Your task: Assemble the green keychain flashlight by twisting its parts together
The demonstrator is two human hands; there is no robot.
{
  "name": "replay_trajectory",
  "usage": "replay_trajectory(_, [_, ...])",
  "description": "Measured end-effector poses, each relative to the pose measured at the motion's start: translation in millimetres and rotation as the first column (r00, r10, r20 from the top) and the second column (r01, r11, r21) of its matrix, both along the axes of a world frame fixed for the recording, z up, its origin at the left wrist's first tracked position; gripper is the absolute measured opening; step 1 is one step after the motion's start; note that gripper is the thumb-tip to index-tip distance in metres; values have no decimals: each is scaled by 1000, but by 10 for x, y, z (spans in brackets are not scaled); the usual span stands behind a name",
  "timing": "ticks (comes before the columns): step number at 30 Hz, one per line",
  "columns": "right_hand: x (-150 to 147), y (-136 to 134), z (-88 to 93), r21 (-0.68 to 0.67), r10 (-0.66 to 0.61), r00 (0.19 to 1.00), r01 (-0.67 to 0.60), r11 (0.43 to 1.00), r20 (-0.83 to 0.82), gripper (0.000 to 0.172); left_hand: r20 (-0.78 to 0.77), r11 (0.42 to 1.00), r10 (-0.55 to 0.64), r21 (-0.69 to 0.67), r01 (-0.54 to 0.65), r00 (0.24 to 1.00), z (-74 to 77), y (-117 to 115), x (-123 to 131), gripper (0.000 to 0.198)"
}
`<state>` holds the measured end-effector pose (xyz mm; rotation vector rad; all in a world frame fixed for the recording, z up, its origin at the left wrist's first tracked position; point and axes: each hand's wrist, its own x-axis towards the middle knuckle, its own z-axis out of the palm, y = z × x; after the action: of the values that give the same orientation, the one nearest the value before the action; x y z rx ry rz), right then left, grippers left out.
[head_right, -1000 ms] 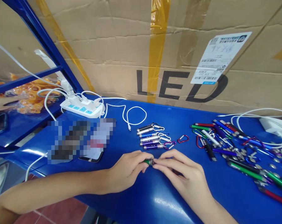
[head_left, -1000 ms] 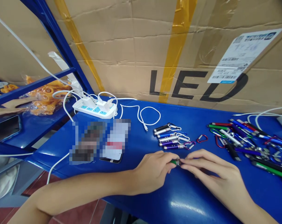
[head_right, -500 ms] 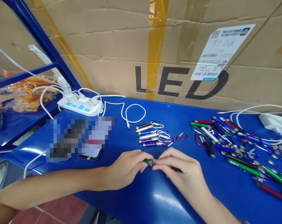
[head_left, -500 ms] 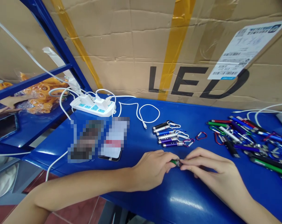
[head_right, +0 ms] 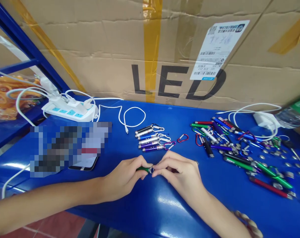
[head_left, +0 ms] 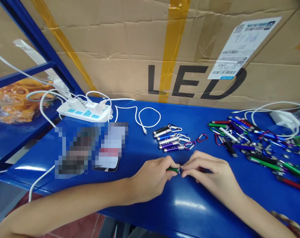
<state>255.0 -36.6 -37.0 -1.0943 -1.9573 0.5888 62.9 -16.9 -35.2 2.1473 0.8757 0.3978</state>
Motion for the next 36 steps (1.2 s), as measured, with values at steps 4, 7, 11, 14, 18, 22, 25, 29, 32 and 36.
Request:
replay_trajectory(4, [-4,1,-12,-31,-26,999,27,999,33,12,19,1000,7,14,-8,1000,-21,5,5,12])
replay_trajectory(7, [-21,3,5,-56,-71,997,73,996,44,13,61,999,18,32,-20,998,-47,5,9,12])
replay_trajectory(11, [-47,2,36,-155,-114,993,116,981,24,17,115,997,37,56,-43,993,-80,-2,7,12])
replay_trajectory(14, [-56,1,40,-243,-145,989,141,960,5,17,155,995,46,83,-59,987,-104,3,2,12])
replay_trajectory(18, [-58,-4,15,-281,-175,984,156,947,-41,19,199,991,59,109,-82,978,-117,22,2,11])
replay_trajectory(22, [-66,-19,3,-279,-181,983,163,946,-38,20,214,988,91,101,-114,973,-117,23,5,10])
replay_trajectory(25, [-77,-29,11,-294,-189,981,172,940,-31,21,223,983,89,135,-121,971,-129,13,3,10])
replay_trajectory(29, [-89,-18,19,-382,-204,978,173,908,-44,25,231,972,77,199,-125,970,-139,5,-2,11])
replay_trajectory(32, [-84,-1,20,-471,-206,976,151,869,-66,28,226,972,64,205,-112,972,-114,2,-5,13])
replay_trajectory(36, [-91,-17,56,-629,-195,978,108,770,-71,31,188,979,27,192,-64,982,-74,3,-10,21])
